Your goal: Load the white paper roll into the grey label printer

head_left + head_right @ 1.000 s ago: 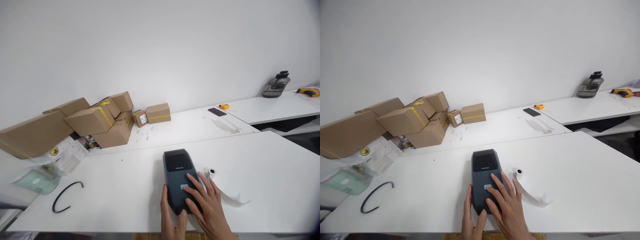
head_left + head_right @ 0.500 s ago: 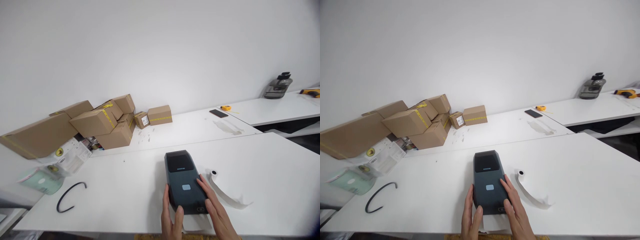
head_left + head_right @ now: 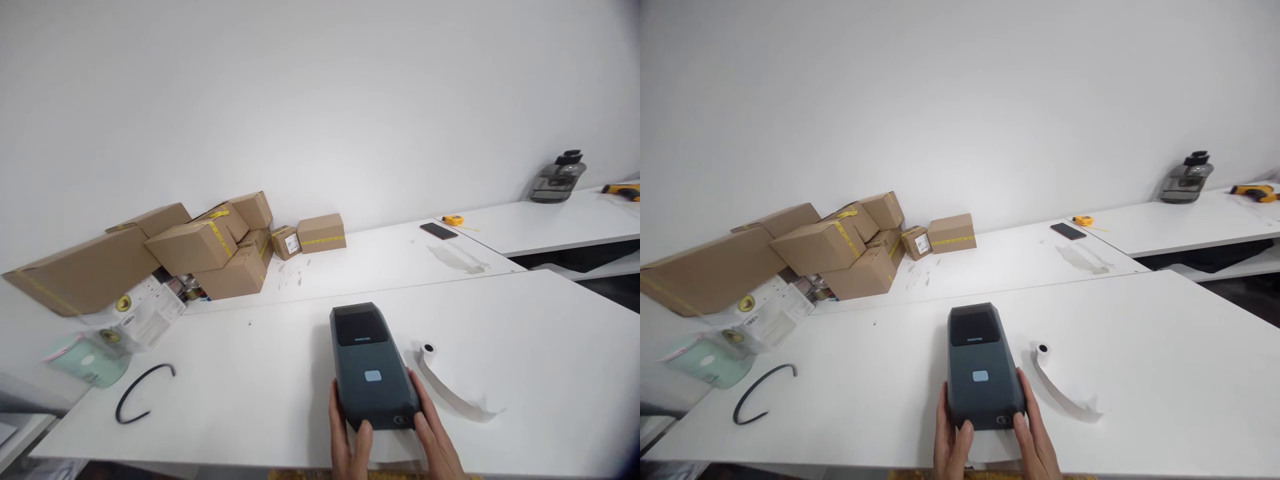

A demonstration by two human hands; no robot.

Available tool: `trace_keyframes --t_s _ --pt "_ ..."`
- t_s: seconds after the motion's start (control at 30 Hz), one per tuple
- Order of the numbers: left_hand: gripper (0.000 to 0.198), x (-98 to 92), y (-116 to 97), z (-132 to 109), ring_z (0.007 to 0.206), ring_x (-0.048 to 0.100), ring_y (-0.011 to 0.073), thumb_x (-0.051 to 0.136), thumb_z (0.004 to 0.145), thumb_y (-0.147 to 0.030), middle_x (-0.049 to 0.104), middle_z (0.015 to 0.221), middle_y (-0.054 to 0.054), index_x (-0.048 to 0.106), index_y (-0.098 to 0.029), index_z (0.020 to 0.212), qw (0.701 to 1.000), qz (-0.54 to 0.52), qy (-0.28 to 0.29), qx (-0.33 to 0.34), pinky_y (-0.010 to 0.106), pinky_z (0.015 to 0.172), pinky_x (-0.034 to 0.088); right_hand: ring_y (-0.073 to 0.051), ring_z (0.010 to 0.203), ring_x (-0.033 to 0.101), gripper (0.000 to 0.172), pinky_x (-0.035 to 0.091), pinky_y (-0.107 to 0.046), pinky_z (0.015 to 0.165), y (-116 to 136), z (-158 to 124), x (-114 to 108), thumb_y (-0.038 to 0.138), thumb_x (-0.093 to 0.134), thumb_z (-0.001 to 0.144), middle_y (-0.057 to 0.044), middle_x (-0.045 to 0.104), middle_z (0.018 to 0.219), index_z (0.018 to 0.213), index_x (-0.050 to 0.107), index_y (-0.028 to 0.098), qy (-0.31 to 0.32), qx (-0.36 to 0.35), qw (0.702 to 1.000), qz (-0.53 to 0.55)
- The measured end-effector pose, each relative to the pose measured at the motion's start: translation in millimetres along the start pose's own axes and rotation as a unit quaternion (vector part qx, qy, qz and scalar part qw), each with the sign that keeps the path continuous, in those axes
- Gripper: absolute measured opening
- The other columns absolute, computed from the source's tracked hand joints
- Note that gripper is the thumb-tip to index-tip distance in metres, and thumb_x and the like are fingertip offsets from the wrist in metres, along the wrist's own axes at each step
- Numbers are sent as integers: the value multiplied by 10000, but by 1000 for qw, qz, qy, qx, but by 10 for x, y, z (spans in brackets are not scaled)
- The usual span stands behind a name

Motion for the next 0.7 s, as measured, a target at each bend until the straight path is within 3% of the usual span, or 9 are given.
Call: trace_keyframes --t_s 0.1,0.27,0.5,0.7 --pt "1090 31 105 -12 1525 289 288 612 756 -760 307 1649 135 238 -153 1580 1000 -6 24 -12 290 1194 322 -254 1518 292 581 405 -477 1178 -78 1 19 499 321 1045 -12 310 1655 1600 253 338 4 0 1000 1" --pt "1014 8 212 -12 1514 318 268 569 799 -740 320 1649 96 239 -185 1581 999 -40 5 -20 271 1168 354 -265 1531 265 565 304 -513 1229 -58 21 43 509 275 1049 -18 286 1667 1583 264 322 5 15 999 35" --pt "875 24 191 4 1529 274 266 512 873 -649 314 1651 98 260 -171 1562 999 -39 -9 -11 294 1179 349 -289 1528 270 575 331 -506 1217 -35 2 43 557 267 1034 -27 329 1650 1555 293 314 -10 55 998 36" --pt "831 9 149 -33 1510 316 274 487 891 -592 338 1638 112 265 -147 1557 1000 18 -24 -4 295 1178 348 -275 1539 239 568 268 -488 1244 59 -8 93 569 291 1028 -52 310 1654 1523 299 291 -14 56 996 68"
Point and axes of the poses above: each hand's wrist, its own z-axis towards the middle knuckle, its own x-axis out of the palm, y = z × x, the point moved 9 cm from there along z, towards the middle knuckle
